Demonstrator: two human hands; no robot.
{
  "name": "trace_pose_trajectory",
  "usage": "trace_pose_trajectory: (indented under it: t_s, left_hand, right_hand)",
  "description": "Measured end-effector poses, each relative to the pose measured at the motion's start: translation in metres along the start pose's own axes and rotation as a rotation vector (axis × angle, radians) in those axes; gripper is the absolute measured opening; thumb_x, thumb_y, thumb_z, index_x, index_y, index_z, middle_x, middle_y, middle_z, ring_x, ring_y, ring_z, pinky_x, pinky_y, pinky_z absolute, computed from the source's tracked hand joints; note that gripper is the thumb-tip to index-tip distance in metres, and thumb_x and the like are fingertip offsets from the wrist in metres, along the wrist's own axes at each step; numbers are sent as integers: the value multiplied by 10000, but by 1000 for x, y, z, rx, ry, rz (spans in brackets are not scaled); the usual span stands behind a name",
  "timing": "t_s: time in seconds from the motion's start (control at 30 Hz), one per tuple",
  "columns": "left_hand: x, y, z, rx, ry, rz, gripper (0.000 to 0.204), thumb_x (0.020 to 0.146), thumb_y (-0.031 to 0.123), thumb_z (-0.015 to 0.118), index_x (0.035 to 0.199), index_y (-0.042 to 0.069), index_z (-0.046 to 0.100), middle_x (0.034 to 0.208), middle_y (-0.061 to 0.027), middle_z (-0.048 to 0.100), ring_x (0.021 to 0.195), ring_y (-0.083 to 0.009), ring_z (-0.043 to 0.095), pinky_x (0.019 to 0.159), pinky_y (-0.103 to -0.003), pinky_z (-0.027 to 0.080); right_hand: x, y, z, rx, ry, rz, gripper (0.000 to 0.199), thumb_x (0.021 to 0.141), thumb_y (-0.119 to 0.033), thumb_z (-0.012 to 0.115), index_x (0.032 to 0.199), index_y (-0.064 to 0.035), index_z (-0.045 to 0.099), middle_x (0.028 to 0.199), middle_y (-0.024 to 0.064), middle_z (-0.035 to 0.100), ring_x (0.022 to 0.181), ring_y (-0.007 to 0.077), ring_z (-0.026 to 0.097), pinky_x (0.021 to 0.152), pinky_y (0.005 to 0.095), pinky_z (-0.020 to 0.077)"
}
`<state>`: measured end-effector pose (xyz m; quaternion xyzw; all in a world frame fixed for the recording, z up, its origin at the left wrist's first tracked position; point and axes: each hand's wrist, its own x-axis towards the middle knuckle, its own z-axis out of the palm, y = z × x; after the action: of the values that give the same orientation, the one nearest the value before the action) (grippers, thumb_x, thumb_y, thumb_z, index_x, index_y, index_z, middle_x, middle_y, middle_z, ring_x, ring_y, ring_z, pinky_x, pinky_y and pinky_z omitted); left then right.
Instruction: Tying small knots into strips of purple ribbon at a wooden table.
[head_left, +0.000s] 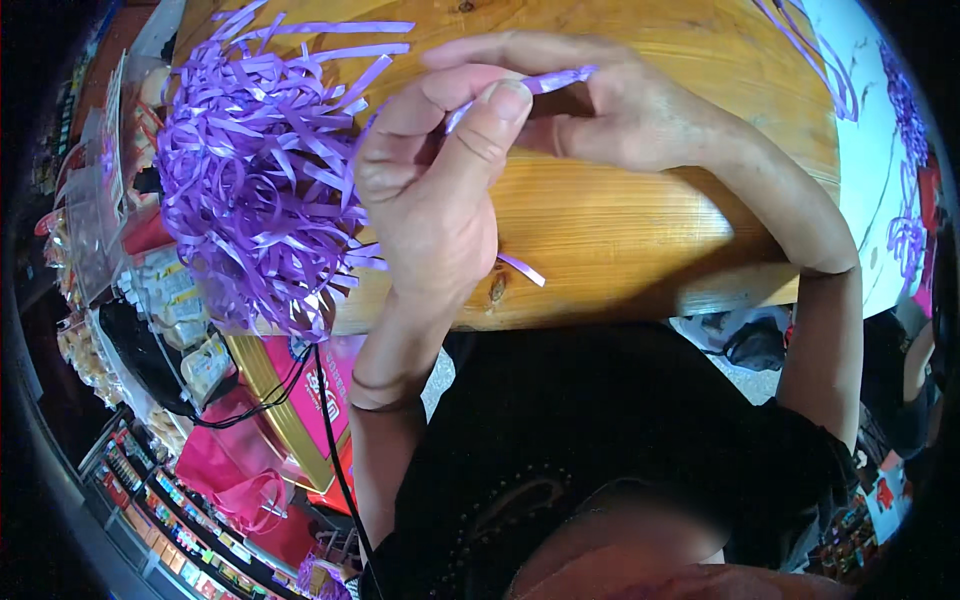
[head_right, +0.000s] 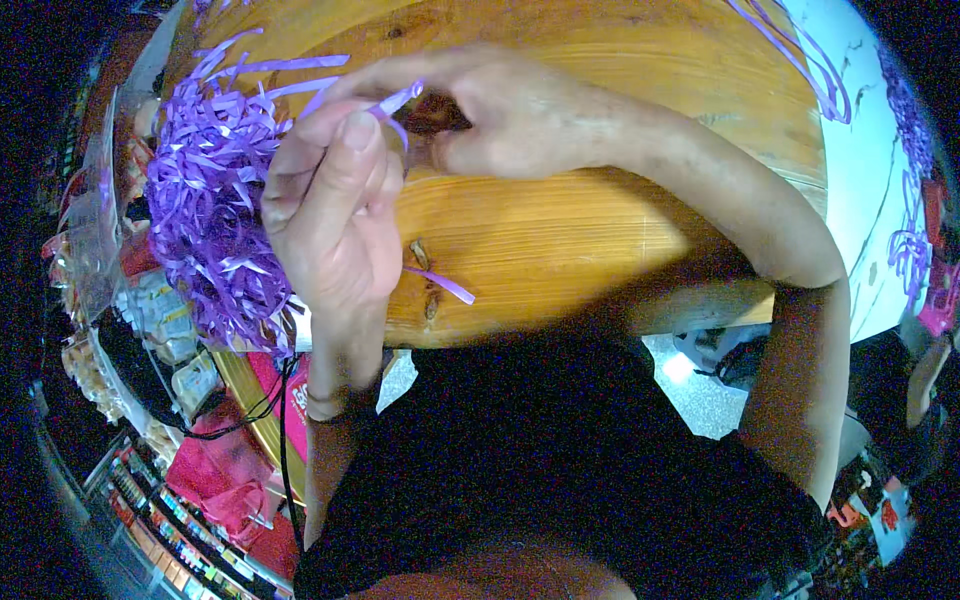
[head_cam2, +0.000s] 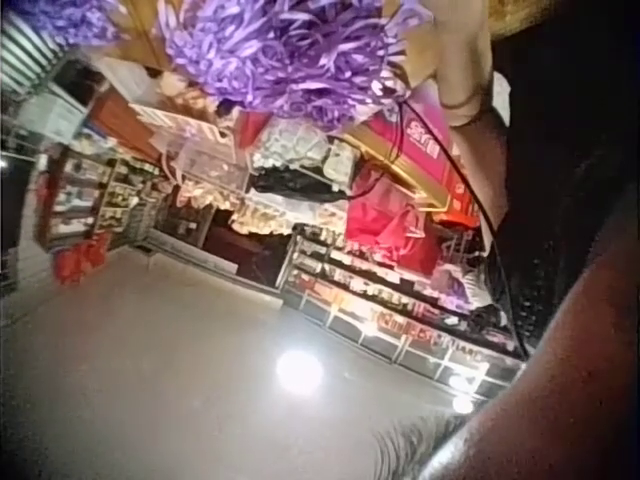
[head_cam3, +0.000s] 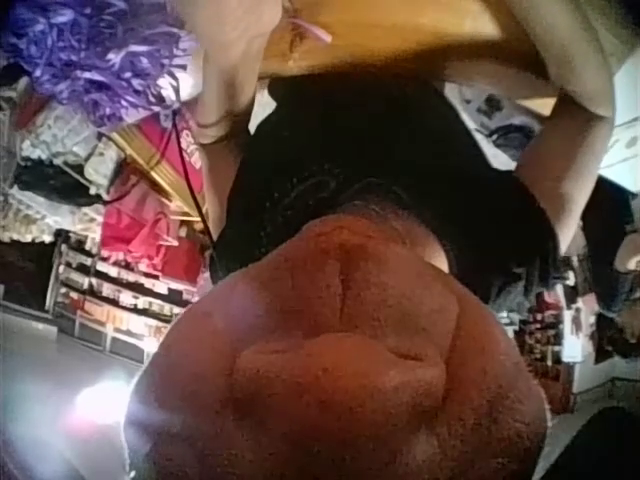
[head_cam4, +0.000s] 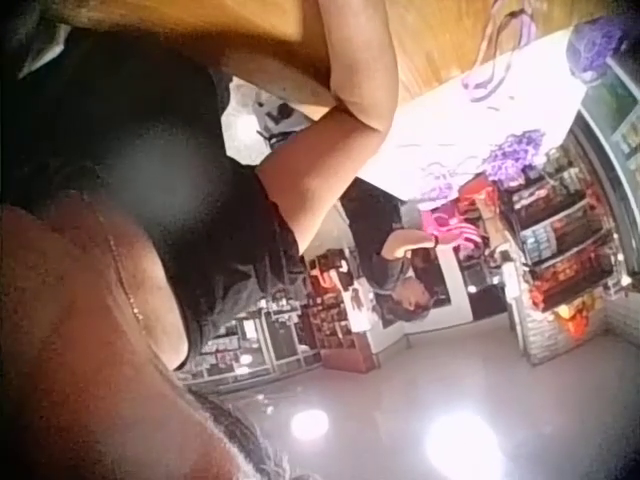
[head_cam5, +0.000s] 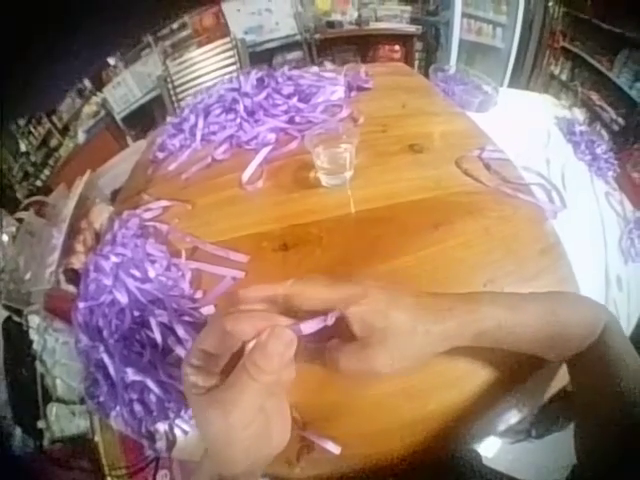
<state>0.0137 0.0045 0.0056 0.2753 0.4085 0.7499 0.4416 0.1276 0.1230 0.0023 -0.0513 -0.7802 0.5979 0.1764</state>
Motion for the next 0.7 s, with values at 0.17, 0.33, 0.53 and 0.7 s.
trace_pose_trajectory:
  t_s: [0.17, 0.33, 0.53, 0.7]
  left_hand:
    - [-6, 29, 23, -21, -154, 146, 137, 855, 85, 569, 962, 7, 600, 641, 1, 491, 502, -93, 370, 504, -253, 327]
    - [4, 54, 9, -69, -206, 118, 97, 890, 143, 525, 904, 50, 547, 611, 28, 358, 535, -100, 316, 516, -253, 273]
    - [11, 76, -29, -330, -120, 103, 150, 885, 95, 543, 974, -15, 593, 585, 54, 284, 507, -62, 216, 467, -223, 189]
    - [13, 63, -43, -228, -5, 158, 133, 868, 69, 553, 959, -18, 595, 587, 53, 317, 512, -59, 216, 471, -228, 179]
  right_hand:
    - [5, -24, 1, 227, -325, 69, 454, 812, 48, 588, 1245, -43, 490, 1182, 79, 544, 1104, 161, 498, 914, 274, 423]
    - [-10, -20, -9, 411, -331, 190, 291, 841, -40, 616, 1129, -22, 580, 1001, 68, 620, 958, 144, 570, 850, 261, 461]
    - [-69, -22, -66, -158, 135, 180, 202, 871, -119, 589, 1052, -45, 638, 918, 52, 645, 808, 92, 588, 732, 225, 495]
    - [-90, -16, -85, -206, 234, 102, 220, 883, -190, 563, 1064, -105, 654, 924, 28, 653, 827, 109, 598, 752, 251, 504]
